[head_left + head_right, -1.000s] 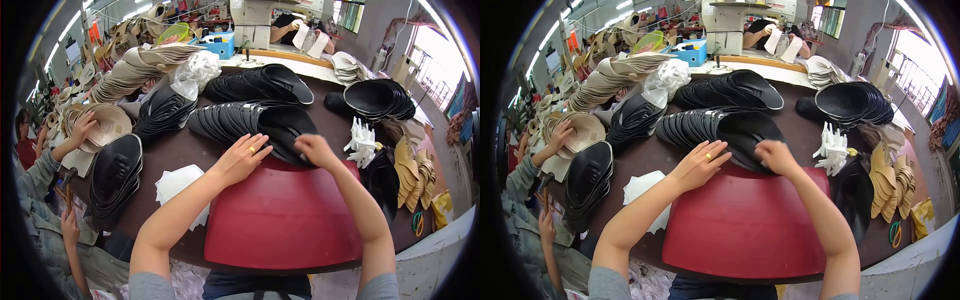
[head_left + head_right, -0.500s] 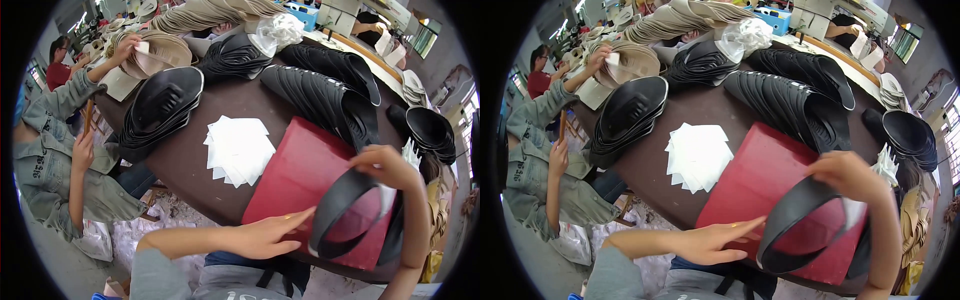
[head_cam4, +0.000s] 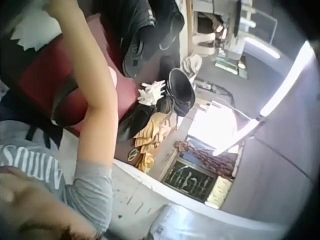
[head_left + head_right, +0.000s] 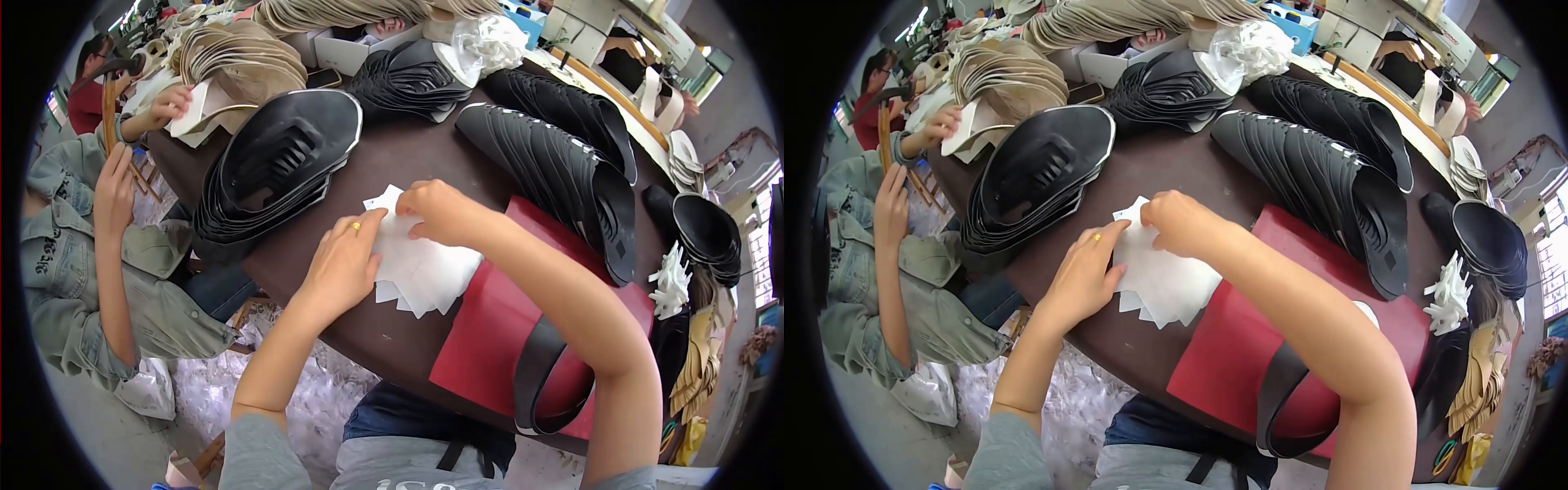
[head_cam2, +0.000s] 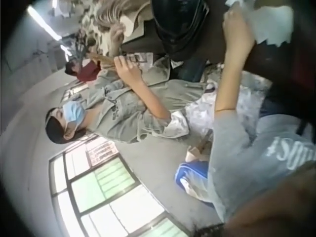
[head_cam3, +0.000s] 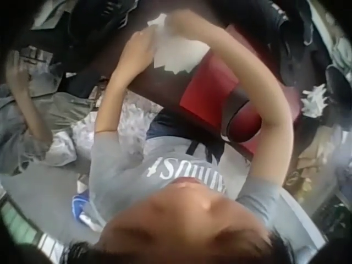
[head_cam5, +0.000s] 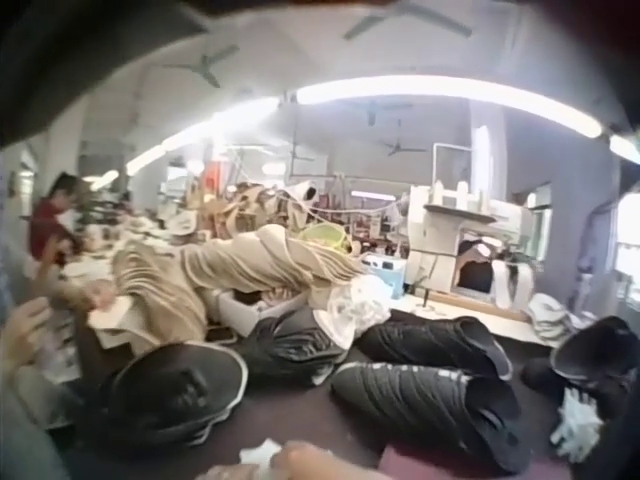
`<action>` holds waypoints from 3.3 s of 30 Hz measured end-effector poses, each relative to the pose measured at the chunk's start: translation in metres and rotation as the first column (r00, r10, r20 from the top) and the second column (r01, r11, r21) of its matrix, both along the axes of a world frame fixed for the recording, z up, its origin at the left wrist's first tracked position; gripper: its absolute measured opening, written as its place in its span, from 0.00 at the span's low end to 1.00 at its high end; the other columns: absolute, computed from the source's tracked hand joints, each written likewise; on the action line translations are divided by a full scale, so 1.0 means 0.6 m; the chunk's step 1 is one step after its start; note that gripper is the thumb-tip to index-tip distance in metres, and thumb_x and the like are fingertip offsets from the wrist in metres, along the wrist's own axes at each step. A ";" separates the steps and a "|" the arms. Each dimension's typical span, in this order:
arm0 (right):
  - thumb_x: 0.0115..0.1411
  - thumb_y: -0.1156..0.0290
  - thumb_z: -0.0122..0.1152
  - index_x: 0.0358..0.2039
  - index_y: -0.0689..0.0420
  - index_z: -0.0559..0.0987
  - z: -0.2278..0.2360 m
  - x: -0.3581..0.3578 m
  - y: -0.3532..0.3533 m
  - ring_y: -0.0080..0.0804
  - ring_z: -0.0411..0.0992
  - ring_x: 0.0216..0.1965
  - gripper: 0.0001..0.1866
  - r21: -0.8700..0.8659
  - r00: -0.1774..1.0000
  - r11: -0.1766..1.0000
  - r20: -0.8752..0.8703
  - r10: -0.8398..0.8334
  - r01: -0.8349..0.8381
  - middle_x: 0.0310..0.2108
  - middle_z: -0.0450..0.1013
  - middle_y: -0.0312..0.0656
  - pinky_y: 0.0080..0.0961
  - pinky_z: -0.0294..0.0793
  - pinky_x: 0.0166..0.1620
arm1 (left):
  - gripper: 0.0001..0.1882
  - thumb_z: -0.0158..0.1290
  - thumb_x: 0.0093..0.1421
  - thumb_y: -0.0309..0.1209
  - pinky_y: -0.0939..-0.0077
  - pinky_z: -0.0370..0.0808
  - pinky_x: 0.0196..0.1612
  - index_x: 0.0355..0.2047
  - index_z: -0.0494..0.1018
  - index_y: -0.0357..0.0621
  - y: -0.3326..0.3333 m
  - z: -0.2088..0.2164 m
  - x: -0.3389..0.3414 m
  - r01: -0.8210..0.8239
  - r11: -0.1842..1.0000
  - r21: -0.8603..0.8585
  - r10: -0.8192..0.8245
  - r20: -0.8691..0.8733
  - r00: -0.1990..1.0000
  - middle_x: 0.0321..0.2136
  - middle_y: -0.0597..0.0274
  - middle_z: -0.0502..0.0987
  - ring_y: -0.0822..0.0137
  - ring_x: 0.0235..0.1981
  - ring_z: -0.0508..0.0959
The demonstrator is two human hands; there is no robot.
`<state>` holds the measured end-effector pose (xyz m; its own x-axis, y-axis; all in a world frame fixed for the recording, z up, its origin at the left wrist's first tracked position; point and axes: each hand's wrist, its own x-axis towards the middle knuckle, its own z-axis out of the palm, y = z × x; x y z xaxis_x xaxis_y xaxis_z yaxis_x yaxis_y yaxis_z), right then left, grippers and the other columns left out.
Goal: Assembling and applying adhesive padding to shoe upper components at a factory workbench.
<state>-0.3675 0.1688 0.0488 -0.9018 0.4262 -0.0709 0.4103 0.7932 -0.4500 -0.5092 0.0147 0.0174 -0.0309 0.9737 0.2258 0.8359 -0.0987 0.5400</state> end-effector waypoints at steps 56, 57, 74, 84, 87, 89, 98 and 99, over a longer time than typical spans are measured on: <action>0.52 0.76 0.63 0.27 0.65 0.79 0.246 0.297 -0.240 0.23 0.70 0.30 0.05 -0.471 0.529 0.788 -0.584 -0.616 0.397 0.34 0.75 0.42 0.14 0.67 0.32 | 0.14 0.49 0.62 0.31 0.79 0.71 0.36 0.45 0.75 0.37 -0.100 0.151 0.241 0.378 0.913 -0.152 -0.146 0.744 0.652 0.34 0.58 0.78 0.68 0.30 0.75; 0.51 0.76 0.63 0.26 0.66 0.79 0.235 0.309 -0.250 0.24 0.71 0.32 0.05 -0.653 0.274 0.694 -0.638 -0.720 0.302 0.36 0.76 0.43 0.15 0.67 0.33 | 0.17 0.49 0.64 0.33 0.81 0.73 0.33 0.49 0.74 0.35 -0.108 0.141 0.266 0.263 0.951 -0.166 -0.031 0.791 0.612 0.33 0.56 0.78 0.67 0.29 0.77; 0.55 0.82 0.58 0.39 0.63 0.74 0.222 0.525 -0.453 0.19 0.70 0.27 0.10 -0.462 0.433 0.754 -0.623 -0.651 0.467 0.34 0.76 0.42 0.11 0.69 0.33 | 0.23 0.57 0.53 0.16 0.81 0.76 0.45 0.51 0.70 0.39 -0.116 0.129 0.437 0.526 0.786 0.327 -0.232 0.943 -0.239 0.43 0.57 0.79 0.69 0.42 0.79; 0.53 0.82 0.66 0.41 0.64 0.73 0.243 0.525 -0.452 0.18 0.70 0.22 0.16 -0.246 0.091 0.704 -0.910 -0.405 0.666 0.27 0.75 0.41 0.09 0.69 0.25 | 0.25 0.55 0.51 0.12 0.86 0.76 0.37 0.50 0.68 0.38 -0.117 0.259 0.482 0.624 0.714 0.318 -0.310 0.942 -0.125 0.41 0.57 0.80 0.69 0.37 0.81; 0.51 0.83 0.68 0.41 0.64 0.73 0.246 0.529 -0.441 0.18 0.70 0.21 0.17 -0.145 0.164 0.736 -0.930 -0.330 0.661 0.27 0.75 0.41 0.08 0.69 0.24 | 0.24 0.53 0.52 0.12 0.86 0.75 0.37 0.50 0.68 0.36 -0.115 0.253 0.482 0.647 0.674 0.356 -0.328 0.929 -0.171 0.41 0.56 0.80 0.69 0.36 0.81; 0.51 0.82 0.68 0.40 0.64 0.72 0.246 0.529 -0.437 0.17 0.69 0.21 0.17 -0.139 0.160 0.735 -0.933 -0.321 0.664 0.26 0.75 0.41 0.08 0.69 0.24 | 0.24 0.53 0.52 0.12 0.86 0.75 0.37 0.50 0.68 0.36 -0.109 0.246 0.478 0.668 0.636 0.387 -0.310 0.920 -0.239 0.41 0.56 0.80 0.69 0.36 0.81; 0.50 0.79 0.70 0.40 0.65 0.73 0.247 0.522 -0.435 0.19 0.69 0.21 0.18 -0.183 0.116 0.720 -0.932 -0.345 0.669 0.26 0.75 0.41 0.11 0.69 0.24 | 0.13 0.58 0.57 0.24 0.91 0.65 0.26 0.42 0.73 0.36 -0.133 0.287 0.479 0.647 0.715 0.265 -0.293 0.954 -0.067 0.30 0.64 0.78 0.80 0.25 0.72; 0.50 0.79 0.71 0.40 0.64 0.74 0.250 0.525 -0.435 0.20 0.69 0.21 0.18 -0.089 0.199 0.708 -0.929 -0.313 0.700 0.26 0.75 0.41 0.11 0.69 0.24 | 0.12 0.58 0.57 0.25 0.91 0.64 0.25 0.40 0.74 0.36 -0.134 0.285 0.482 0.617 0.746 0.250 -0.294 0.955 -0.032 0.29 0.65 0.78 0.80 0.24 0.72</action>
